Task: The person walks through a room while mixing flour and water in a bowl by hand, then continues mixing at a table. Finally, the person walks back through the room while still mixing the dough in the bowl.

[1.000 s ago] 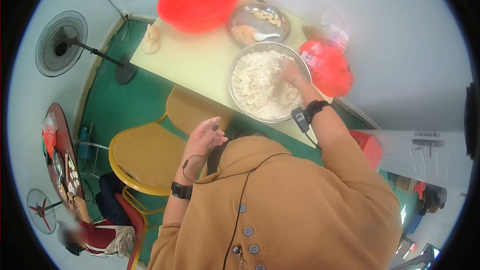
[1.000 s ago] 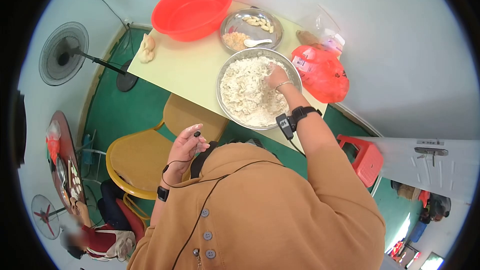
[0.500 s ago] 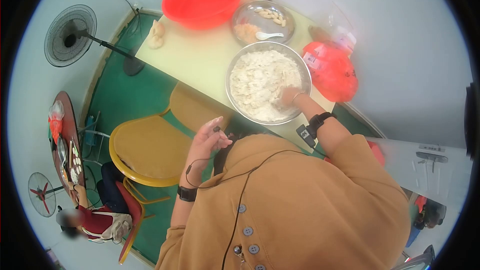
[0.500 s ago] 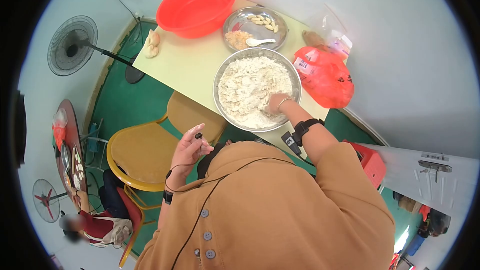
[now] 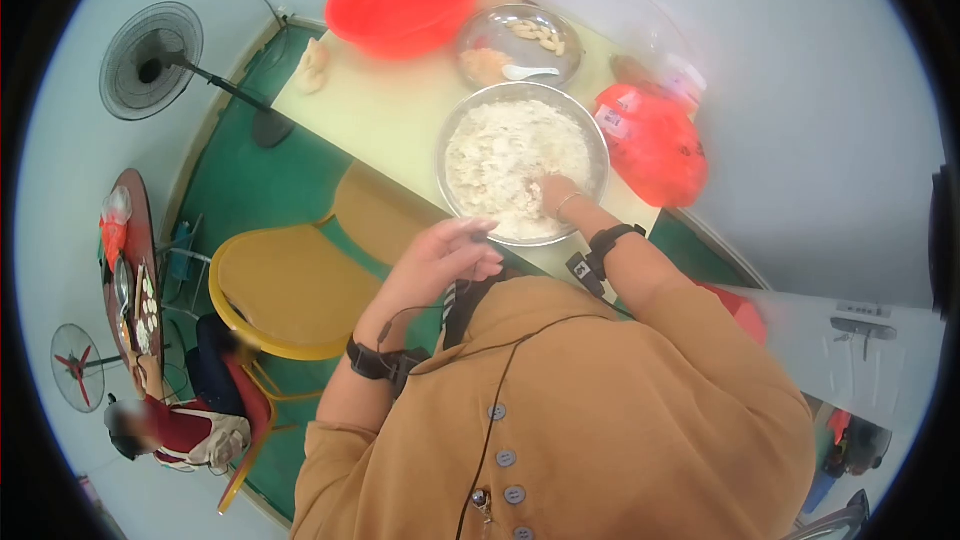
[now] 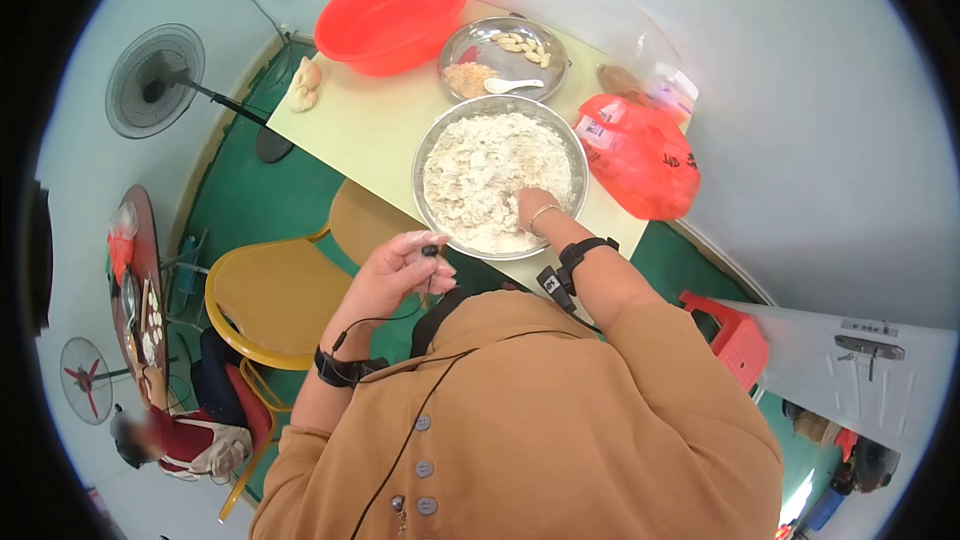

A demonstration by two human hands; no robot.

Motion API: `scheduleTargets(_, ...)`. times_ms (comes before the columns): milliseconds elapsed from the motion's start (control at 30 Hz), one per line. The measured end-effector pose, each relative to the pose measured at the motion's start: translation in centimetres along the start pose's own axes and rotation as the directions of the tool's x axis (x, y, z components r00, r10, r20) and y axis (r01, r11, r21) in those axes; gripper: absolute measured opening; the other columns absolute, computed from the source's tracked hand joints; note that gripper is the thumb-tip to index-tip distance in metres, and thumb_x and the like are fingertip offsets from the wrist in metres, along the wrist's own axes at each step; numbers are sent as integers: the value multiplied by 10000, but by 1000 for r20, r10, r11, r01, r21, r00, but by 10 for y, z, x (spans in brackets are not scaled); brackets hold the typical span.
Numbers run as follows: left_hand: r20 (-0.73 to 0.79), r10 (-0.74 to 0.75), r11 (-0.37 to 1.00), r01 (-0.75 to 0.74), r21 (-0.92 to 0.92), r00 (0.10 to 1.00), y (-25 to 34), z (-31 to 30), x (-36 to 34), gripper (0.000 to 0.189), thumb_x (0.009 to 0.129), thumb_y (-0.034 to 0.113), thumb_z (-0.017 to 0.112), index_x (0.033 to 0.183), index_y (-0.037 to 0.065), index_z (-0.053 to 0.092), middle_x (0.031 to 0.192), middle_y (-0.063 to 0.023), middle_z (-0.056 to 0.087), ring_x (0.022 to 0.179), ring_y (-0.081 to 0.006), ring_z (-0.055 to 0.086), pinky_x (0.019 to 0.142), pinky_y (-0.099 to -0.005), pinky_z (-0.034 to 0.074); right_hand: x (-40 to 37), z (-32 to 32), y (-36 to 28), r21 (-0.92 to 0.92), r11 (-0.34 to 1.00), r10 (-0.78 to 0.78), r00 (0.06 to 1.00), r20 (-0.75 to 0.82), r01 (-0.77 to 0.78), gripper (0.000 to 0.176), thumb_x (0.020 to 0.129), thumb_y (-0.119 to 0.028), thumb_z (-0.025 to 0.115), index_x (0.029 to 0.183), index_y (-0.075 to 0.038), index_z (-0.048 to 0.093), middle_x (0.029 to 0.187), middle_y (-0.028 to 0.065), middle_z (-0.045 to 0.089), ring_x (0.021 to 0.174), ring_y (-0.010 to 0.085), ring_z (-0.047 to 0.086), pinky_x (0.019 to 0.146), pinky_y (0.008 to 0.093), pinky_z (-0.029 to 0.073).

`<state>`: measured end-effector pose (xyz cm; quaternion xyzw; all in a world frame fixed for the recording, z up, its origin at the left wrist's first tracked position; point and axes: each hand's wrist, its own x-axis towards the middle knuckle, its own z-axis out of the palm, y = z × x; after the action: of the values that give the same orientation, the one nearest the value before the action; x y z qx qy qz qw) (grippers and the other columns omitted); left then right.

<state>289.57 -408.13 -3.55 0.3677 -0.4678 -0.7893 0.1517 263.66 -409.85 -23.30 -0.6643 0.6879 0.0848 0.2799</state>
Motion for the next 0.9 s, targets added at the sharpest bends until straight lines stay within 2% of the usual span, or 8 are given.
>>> scheduleTargets(200, 299, 168, 980, -191, 51, 939, 76, 52, 3, 319, 851, -8, 510, 1170, -13, 506, 958, -149, 635, 828, -178, 643, 661, -251, 523, 1, -7, 8, 526, 841, 230, 964, -133, -127, 464, 581, -223, 692, 907, 91, 595, 884, 264, 618, 842, 348, 620, 770, 360, 492)
scheduleTargets(300, 599, 289, 946, -319, -58, 746, 107, 105, -3, 324, 821, -76, 484, 1130, -4, 550, 936, -97, 645, 862, -156, 635, 717, -240, 507, 44, 28, 34, 662, 749, 239, 927, -291, 15, 477, 578, -233, 703, 892, 108, 590, 868, 269, 617, 821, 343, 624, 744, 374, 494)
scheduleTargets(333, 669, 412, 877, -468, -106, 619, 120, 125, -7, 291, 829, -22, 493, 1109, 9, 565, 907, -81, 643, 848, -146, 626, 721, -256, 495, 18, -14, 15, 572, 814, 242, 954, -178, -100, 536, 581, -241, 708, 969, 100, 568, 901, 268, 611, 850, 350, 615, 767, 377, 489)
scheduleTargets(400, 722, 584, 724, -641, -254, 373, 123, 166, -8, 259, 822, 76, 554, 1070, 7, 585, 863, -65, 639, 815, -155, 615, 704, -275, 482, 13, -28, 10, 445, 896, 158, 919, -361, 21, 608, 589, -237, 709, 1083, 64, 522, 958, 255, 603, 914, 348, 596, 814, 371, 475)
scheduleTargets(500, 824, 324, 856, -515, -46, 465, 134, 210, -22, 277, 718, 203, 590, 947, 54, 639, 780, -84, 637, 767, -204, 614, 645, -316, 496, 25, -36, 21, 221, 969, 1, 890, -457, 112, 623, 622, -192, 680, 1180, -6, 474, 1040, 230, 580, 964, 343, 571, 851, 372, 459)
scheduleTargets(567, 845, 499, 851, -289, -438, 190, 133, 227, -18, 242, 815, 131, 637, 1019, 4, 611, 942, -102, 652, 833, -193, 615, 681, -292, 476, 30, -49, 33, 66, 996, -36, 949, -313, 59, 542, 655, -146, 648, 1167, -53, 495, 1080, 210, 562, 968, 335, 568, 845, 380, 461)
scheduleTargets(700, 615, 720, 689, -228, -688, 320, 120, 247, -24, 179, 827, 157, 617, 894, -4, 659, 818, -99, 669, 719, -161, 634, 594, -260, 472, 22, -49, 48, -121, 993, -8, 987, -158, -11, 423, 692, -144, 622, 1094, -53, 523, 1073, 199, 559, 967, 328, 573, 837, 395, 469)
scheduleTargets(900, 728, 619, 786, -217, -580, 295, 108, 256, -17, 186, 821, 164, 615, 900, 1, 658, 818, -98, 667, 723, -162, 632, 599, -262, 474, 3, -34, 23, -96, 986, 136, 991, 16, -134, 475, 713, -267, 636, 1075, 23, 538, 1092, 221, 563, 1001, 330, 568, 855, 370, 464)
